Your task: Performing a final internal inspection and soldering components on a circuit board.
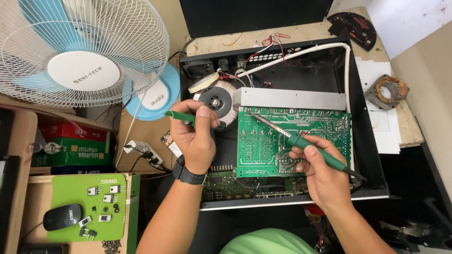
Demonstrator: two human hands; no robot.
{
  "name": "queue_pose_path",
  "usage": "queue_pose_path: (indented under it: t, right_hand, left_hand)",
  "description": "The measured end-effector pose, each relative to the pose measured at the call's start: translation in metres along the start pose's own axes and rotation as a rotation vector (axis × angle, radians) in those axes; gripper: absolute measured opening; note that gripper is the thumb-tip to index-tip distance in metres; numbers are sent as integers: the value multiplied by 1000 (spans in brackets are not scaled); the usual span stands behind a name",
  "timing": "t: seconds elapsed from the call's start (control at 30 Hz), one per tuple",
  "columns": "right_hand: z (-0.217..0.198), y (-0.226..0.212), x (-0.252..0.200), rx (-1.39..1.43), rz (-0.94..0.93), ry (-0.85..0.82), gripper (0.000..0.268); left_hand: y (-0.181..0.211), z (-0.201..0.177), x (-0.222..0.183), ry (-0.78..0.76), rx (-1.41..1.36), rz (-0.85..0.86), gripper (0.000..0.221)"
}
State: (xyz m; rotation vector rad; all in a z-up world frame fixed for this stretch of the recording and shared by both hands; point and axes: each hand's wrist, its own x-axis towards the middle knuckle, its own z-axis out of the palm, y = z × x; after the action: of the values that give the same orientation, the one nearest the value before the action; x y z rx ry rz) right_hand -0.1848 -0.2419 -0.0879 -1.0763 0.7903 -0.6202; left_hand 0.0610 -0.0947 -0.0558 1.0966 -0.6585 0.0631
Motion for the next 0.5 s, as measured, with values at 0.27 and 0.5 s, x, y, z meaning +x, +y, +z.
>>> queue_pose_path:
  t: [0.27, 0.5]
  right_hand:
    - [2, 14, 5, 53, -153, -10, 32]
    - [-9, 22, 11, 99, -91, -26, 34]
  left_hand:
    - [-25, -6, -3, 58, -34, 121, 8]
    - [-24, -6, -2, 61, -23, 123, 8]
